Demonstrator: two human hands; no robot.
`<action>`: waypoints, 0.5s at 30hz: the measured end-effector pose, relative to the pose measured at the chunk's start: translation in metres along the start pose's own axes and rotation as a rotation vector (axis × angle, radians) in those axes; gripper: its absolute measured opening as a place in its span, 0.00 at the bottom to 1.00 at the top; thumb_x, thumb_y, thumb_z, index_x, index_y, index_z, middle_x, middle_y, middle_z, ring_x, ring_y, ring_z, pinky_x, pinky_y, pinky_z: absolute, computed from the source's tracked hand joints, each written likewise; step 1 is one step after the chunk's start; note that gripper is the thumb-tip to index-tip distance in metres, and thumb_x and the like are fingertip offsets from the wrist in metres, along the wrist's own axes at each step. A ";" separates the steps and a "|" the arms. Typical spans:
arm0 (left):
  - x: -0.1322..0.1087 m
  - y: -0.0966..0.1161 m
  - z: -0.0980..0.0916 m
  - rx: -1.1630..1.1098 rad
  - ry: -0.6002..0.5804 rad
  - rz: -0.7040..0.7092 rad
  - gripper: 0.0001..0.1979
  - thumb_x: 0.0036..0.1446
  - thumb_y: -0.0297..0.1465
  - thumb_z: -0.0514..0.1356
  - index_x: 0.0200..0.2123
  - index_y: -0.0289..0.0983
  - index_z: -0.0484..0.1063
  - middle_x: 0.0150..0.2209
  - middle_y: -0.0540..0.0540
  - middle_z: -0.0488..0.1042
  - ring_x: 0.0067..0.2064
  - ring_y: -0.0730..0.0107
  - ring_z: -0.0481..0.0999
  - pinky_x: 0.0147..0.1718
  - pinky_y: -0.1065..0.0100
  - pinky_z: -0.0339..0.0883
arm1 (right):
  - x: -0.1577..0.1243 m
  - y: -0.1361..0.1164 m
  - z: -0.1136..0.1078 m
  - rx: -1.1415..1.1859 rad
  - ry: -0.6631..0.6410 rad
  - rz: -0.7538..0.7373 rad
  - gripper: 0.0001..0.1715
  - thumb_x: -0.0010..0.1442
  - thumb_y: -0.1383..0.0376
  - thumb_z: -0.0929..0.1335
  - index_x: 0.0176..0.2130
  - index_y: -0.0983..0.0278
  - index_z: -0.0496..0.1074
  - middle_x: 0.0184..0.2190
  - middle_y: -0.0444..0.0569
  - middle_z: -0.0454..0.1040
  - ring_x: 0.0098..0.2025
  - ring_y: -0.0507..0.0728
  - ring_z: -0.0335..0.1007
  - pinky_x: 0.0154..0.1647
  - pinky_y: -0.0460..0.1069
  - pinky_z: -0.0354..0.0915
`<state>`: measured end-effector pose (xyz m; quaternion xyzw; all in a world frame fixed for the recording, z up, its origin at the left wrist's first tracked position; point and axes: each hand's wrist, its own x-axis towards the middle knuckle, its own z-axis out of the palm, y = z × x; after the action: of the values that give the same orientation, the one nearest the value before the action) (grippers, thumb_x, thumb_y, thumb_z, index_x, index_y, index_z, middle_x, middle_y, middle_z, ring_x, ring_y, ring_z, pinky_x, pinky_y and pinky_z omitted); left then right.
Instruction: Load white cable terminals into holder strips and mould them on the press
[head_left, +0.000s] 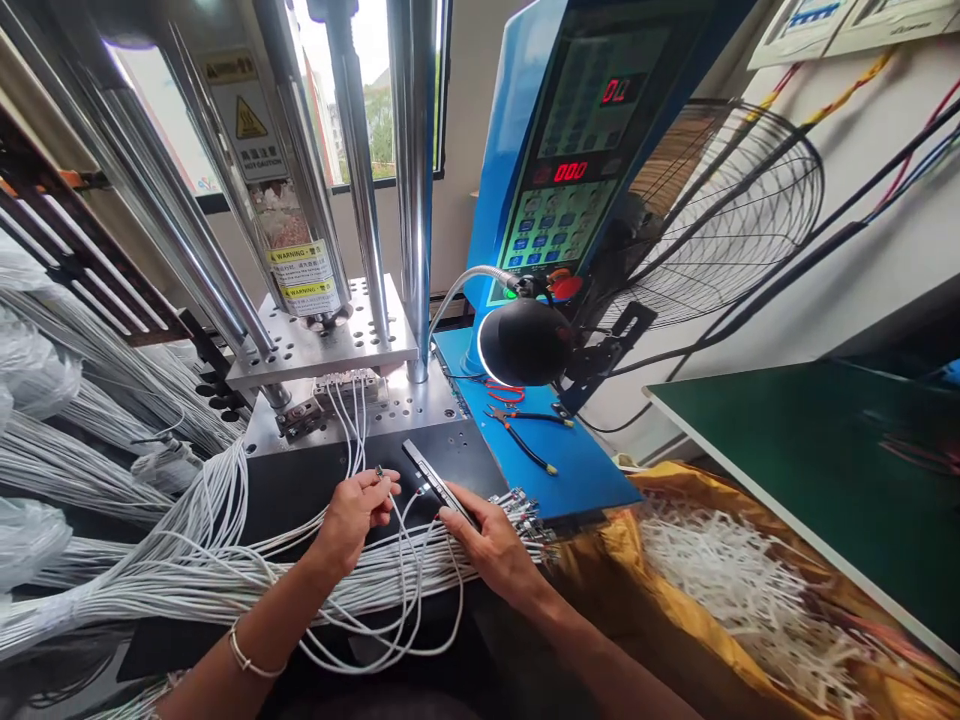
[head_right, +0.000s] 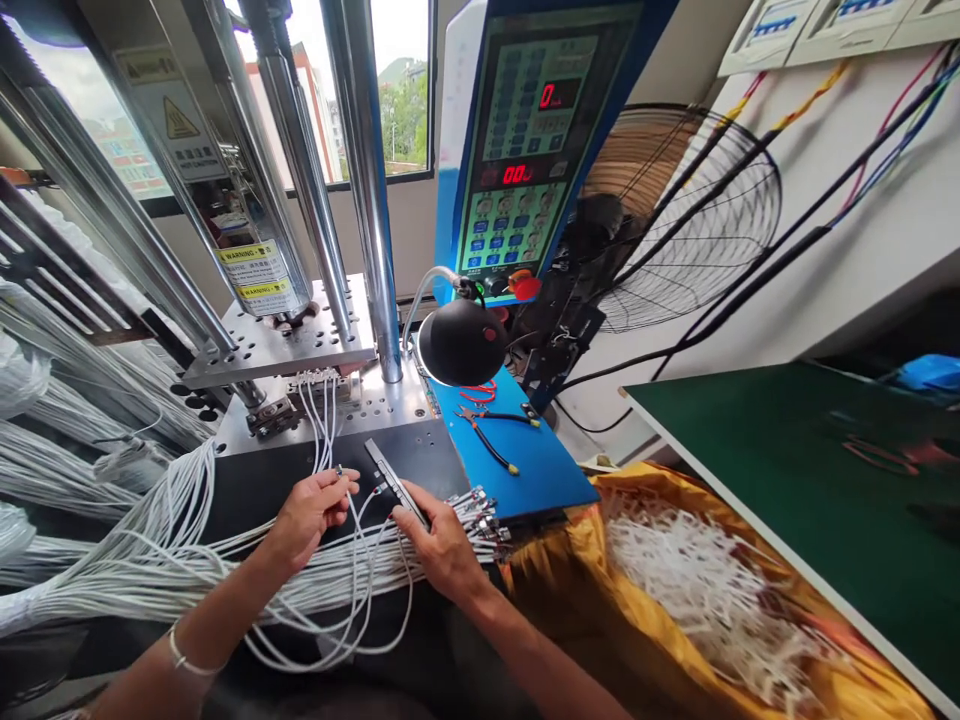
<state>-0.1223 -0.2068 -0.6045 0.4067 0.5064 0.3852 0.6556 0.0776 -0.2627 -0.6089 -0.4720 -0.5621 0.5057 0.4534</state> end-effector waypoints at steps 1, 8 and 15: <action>-0.003 -0.003 0.007 0.008 -0.018 -0.004 0.19 0.51 0.41 0.66 0.41 0.32 0.76 0.33 0.47 0.70 0.26 0.80 0.64 0.21 0.78 0.57 | 0.000 0.000 0.000 0.008 -0.008 0.000 0.24 0.66 0.60 0.63 0.59 0.63 0.69 0.51 0.48 0.74 0.50 0.60 0.69 0.53 0.51 0.63; -0.007 -0.009 0.018 0.234 -0.065 0.062 0.22 0.57 0.47 0.58 0.37 0.33 0.77 0.23 0.54 0.61 0.18 0.82 0.49 0.16 0.73 0.41 | -0.002 -0.001 -0.002 0.047 -0.033 -0.017 0.23 0.66 0.60 0.63 0.58 0.62 0.70 0.50 0.48 0.75 0.50 0.60 0.69 0.52 0.51 0.63; -0.007 -0.008 0.021 0.372 -0.055 0.065 0.22 0.55 0.48 0.58 0.32 0.33 0.77 0.19 0.54 0.61 0.19 0.78 0.51 0.18 0.71 0.43 | -0.001 -0.003 -0.004 0.000 -0.074 -0.024 0.22 0.65 0.61 0.63 0.56 0.63 0.71 0.47 0.48 0.76 0.46 0.60 0.70 0.49 0.52 0.65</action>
<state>-0.1020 -0.2189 -0.6065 0.5475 0.5373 0.2945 0.5699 0.0816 -0.2631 -0.6055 -0.4461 -0.5843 0.5173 0.4381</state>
